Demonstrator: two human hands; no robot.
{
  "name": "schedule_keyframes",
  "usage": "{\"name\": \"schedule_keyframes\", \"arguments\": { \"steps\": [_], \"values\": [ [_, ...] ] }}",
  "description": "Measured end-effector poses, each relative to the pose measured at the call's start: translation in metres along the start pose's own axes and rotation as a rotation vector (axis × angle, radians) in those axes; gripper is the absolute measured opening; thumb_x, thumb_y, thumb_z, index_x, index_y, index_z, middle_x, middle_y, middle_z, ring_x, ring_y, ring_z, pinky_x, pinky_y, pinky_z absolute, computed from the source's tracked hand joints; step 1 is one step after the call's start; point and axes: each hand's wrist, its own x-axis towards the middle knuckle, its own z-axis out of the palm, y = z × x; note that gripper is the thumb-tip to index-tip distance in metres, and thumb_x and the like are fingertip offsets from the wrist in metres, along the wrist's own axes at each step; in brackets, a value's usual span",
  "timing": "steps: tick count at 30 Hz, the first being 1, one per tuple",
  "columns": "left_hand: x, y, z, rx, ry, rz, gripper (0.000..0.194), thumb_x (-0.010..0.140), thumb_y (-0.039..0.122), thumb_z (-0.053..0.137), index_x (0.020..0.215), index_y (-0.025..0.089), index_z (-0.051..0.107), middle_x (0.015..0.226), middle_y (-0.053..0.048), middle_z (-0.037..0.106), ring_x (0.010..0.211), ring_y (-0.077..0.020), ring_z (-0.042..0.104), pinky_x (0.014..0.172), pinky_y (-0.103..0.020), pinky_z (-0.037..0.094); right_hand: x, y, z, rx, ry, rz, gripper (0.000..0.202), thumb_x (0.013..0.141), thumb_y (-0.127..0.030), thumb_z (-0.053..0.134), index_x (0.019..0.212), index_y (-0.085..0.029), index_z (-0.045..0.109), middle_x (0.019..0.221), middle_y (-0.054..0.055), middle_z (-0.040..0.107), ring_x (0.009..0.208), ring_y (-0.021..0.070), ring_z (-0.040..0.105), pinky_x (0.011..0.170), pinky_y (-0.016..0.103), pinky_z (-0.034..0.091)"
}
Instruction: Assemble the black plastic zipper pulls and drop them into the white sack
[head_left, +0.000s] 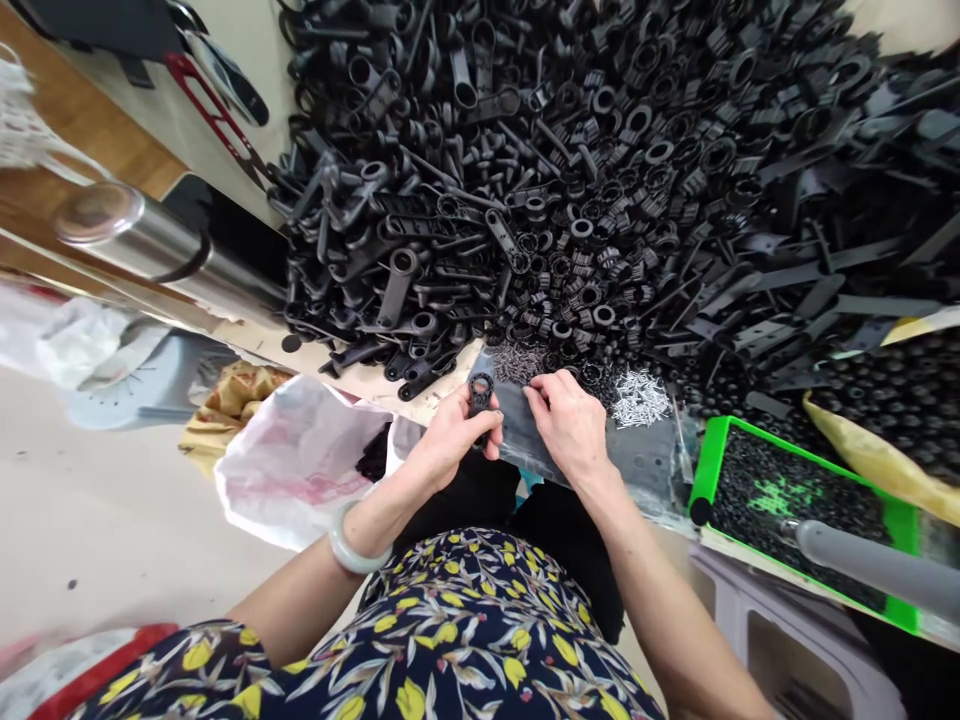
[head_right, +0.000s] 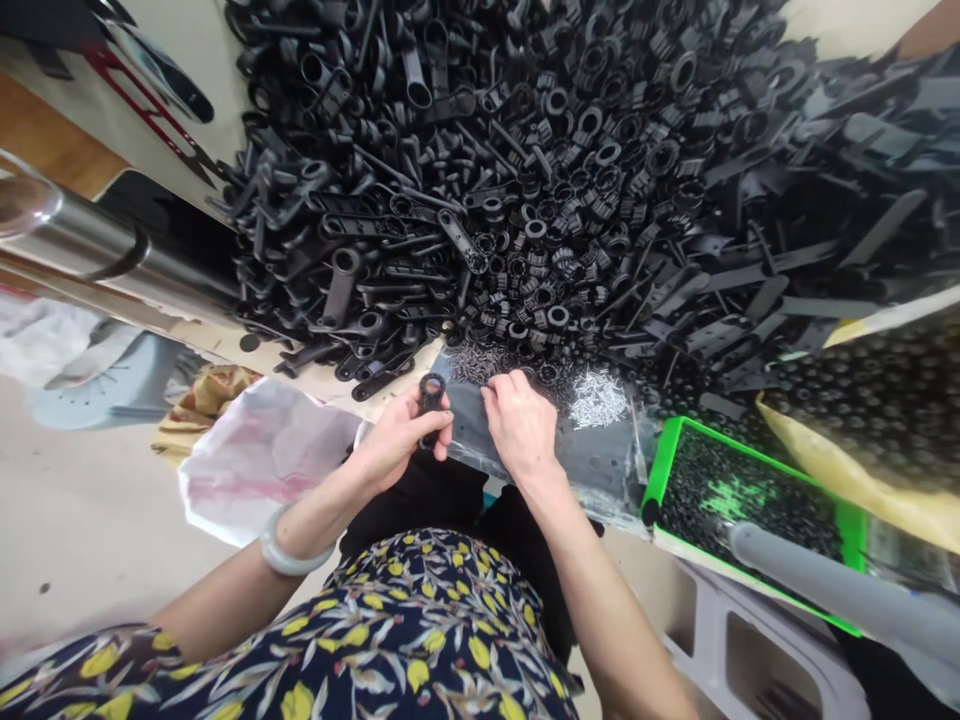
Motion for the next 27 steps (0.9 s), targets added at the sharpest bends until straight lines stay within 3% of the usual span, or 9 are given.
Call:
{"name": "schedule_keyframes", "arguments": {
  "steps": [6,12,16,22,27],
  "values": [
    [0.003,-0.006,0.002,-0.035,-0.01,-0.025,0.027,0.078,0.029,0.074,0.092,0.021,0.053,0.057,0.005,0.063,0.042,-0.0095,0.055,0.046,-0.021,0.044,-0.016,0.008,-0.009,-0.008,0.03,-0.042,0.026,0.108,-0.032,0.049,0.101,-0.022,0.073,0.093,0.003,0.072,0.074,0.0146,0.067,0.063,0.028,0.04],
    [0.007,-0.009,0.009,0.031,0.055,-0.027,0.029,0.08,0.038,0.077,0.095,0.02,0.061,0.045,0.01,0.052,0.033,-0.006,0.039,0.035,-0.017,0.028,-0.034,0.013,-0.011,0.018,0.063,-0.027,0.024,0.108,-0.032,0.051,0.102,-0.022,0.072,0.092,0.003,0.073,0.074,0.0132,0.067,0.065,0.026,0.041],
    [0.009,-0.007,0.01,0.086,0.093,0.04,0.027,0.081,0.041,0.077,0.091,0.017,0.067,0.05,0.006,0.058,0.035,-0.0062,0.044,0.036,-0.017,0.032,-0.032,0.011,-0.01,-0.043,0.033,-0.071,0.027,0.11,-0.037,0.051,0.119,-0.024,0.072,0.1,0.004,0.074,0.079,0.0147,0.07,0.063,0.027,0.041],
    [0.013,-0.014,0.008,0.261,0.119,0.108,0.025,0.087,0.041,0.074,0.093,0.017,0.07,0.06,0.003,0.066,0.038,-0.0058,0.048,0.039,-0.018,0.035,-0.026,0.011,-0.012,0.048,0.044,-0.127,0.028,0.111,-0.035,0.049,0.109,-0.023,0.074,0.1,0.005,0.074,0.083,0.0142,0.07,0.07,0.026,0.046],
    [0.018,-0.01,0.017,0.235,-0.046,0.067,0.031,0.086,0.046,0.076,0.091,0.016,0.069,0.071,-0.001,0.071,0.043,-0.0049,0.047,0.042,-0.018,0.035,-0.033,0.015,-0.02,0.339,0.147,-0.152,0.016,0.107,-0.029,0.059,0.111,-0.023,0.073,0.1,0.005,0.074,0.082,0.0143,0.069,0.073,0.027,0.051]
  ]
}}
